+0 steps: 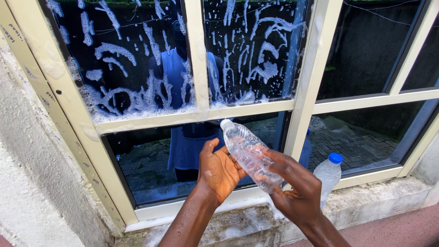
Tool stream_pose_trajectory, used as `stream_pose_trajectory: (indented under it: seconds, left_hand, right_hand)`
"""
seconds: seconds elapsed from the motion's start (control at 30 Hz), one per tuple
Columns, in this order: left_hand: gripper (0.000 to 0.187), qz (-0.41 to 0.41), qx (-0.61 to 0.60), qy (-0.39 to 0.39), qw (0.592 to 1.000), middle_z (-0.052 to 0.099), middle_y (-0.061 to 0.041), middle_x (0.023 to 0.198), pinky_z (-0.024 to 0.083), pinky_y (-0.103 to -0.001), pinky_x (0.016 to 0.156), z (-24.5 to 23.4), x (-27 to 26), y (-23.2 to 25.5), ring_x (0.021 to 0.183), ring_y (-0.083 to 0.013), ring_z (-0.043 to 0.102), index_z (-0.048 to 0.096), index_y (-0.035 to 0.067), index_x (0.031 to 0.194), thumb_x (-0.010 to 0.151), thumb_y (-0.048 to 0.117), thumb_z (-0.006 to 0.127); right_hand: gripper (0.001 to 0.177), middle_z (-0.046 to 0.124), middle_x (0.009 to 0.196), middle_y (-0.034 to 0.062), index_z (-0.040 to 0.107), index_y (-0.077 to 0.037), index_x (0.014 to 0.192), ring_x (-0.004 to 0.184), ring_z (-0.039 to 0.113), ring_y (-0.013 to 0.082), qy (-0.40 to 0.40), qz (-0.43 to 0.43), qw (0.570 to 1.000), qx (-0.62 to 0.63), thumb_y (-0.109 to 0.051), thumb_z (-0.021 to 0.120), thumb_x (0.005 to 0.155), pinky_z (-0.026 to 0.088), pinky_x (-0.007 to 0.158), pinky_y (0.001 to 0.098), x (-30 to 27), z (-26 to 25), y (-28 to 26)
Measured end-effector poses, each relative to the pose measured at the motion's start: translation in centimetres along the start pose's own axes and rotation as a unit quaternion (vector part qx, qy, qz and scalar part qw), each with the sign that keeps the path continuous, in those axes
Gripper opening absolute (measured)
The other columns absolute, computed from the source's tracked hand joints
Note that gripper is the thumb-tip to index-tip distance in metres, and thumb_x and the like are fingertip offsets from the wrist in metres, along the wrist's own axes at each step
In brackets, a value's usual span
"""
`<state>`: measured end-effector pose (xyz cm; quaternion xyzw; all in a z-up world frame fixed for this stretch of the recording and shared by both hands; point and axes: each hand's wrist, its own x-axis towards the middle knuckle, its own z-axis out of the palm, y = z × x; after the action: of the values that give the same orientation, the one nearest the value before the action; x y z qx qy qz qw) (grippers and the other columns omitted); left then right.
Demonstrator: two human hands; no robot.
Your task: The person cleans a glass window by pouring water from a plastic bottle and scrubbing the soapy surface with a cloth.
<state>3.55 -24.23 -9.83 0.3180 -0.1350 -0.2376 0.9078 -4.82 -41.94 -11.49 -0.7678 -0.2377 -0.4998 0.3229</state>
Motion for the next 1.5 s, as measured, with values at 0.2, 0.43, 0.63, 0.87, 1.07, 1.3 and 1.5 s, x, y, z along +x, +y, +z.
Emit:
stream_pose_trajectory:
  seconds: [0.2, 0.43, 0.63, 0.87, 1.07, 1.3, 1.5]
  left_hand:
    - [0.043, 0.017, 0.014, 0.04, 0.999, 0.069, -0.017, 0.108, 0.06, -0.042, 0.078, -0.4, -0.1, -2.6, 0.09, -0.0238, 0.069, 0.056, 0.012, 0.124, 0.095, 0.043, 0.064]
    - [0.049, 0.059, 0.146, 0.104, 0.982, 0.066, -0.008, 0.095, 0.063, -0.037, 0.07, -1.7, -0.5, -3.3, 0.087, -0.0191, 0.073, 0.056, 0.01, 0.124, 0.088, 0.04, 0.07]
    - [0.051, 0.136, 0.206, 0.082, 0.966, 0.068, -0.007, 0.097, 0.061, -0.034, 0.072, -2.2, 0.0, -3.3, 0.087, -0.0182, 0.072, 0.055, 0.01, 0.121, 0.082, 0.03, 0.081]
    - [0.046, 0.223, 0.436, 0.088, 0.867, 0.068, -0.003, 0.089, 0.058, -0.029, 0.075, -3.1, -1.1, -4.7, 0.083, -0.0111, 0.068, 0.062, 0.008, 0.11, 0.08, 0.032, 0.088]
    - [0.045, 0.229, 0.459, 0.125, 0.849, 0.066, -0.003, 0.082, 0.057, -0.03, 0.07, -4.1, -2.1, -5.3, 0.075, -0.0114, 0.067, 0.062, 0.008, 0.1, 0.075, 0.032, 0.09]
    - [0.045, 0.251, 0.482, 0.145, 0.827, 0.066, -0.004, 0.083, 0.057, -0.032, 0.073, -5.6, -3.2, -5.0, 0.078, -0.0127, 0.067, 0.062, 0.008, 0.101, 0.075, 0.031, 0.091]
    - [0.045, 0.239, 0.502, 0.181, 0.811, 0.07, -0.006, 0.083, 0.059, -0.04, 0.08, -8.3, -4.4, -5.2, 0.082, -0.0157, 0.072, 0.065, 0.01, 0.104, 0.074, 0.033, 0.089]
  right_hand:
    - [0.037, 0.069, 0.134, 0.0163, 0.066, -0.005, 0.099, 0.126, 0.068, 0.0343, -0.059, -0.048, 0.996, 0.049, -0.006, 0.085, 0.067, 0.056, 0.105, 0.0462, -3.7, 1.6, 0.8]
    - [0.08, 0.053, 0.153, 0.0193, 0.063, -0.009, 0.129, 0.143, 0.046, 0.0431, -0.221, -0.025, 0.975, 0.004, 0.015, 0.059, 0.052, 0.046, 0.111, 0.0501, -5.7, 1.9, 1.4]
    - [0.049, 0.072, 0.124, 0.0153, 0.072, -0.014, 0.124, 0.113, 0.07, 0.0346, -0.184, 0.085, 0.979, -0.028, 0.005, 0.064, 0.08, 0.058, 0.091, 0.044, -5.6, 2.4, 2.7]
    - [0.044, 0.076, 0.102, 0.0175, 0.069, -0.011, 0.121, 0.099, 0.074, 0.0341, -0.426, 0.362, 0.773, -0.301, -0.037, 0.078, 0.086, 0.059, 0.089, 0.0448, -6.1, 2.5, 7.7]
    - [0.05, 0.075, 0.096, 0.0193, 0.062, -0.012, 0.125, 0.095, 0.075, 0.0362, -0.429, 0.372, 0.769, -0.293, -0.036, 0.079, 0.084, 0.06, 0.087, 0.0477, -11.6, 4.3, 11.5]
    - [0.03, 0.075, 0.092, 0.025, 0.071, -0.008, 0.111, 0.092, 0.075, 0.0407, -0.367, 0.367, 0.813, -0.263, -0.014, 0.072, 0.082, 0.059, 0.089, 0.0484, -12.5, 5.1, 13.0]
    - [0.023, 0.077, 0.083, 0.0208, 0.071, -0.003, 0.106, 0.071, 0.078, 0.0295, -0.054, 0.318, 0.93, -0.177, -0.015, 0.075, 0.087, 0.061, 0.063, 0.0413, -5.8, 6.8, 10.2]
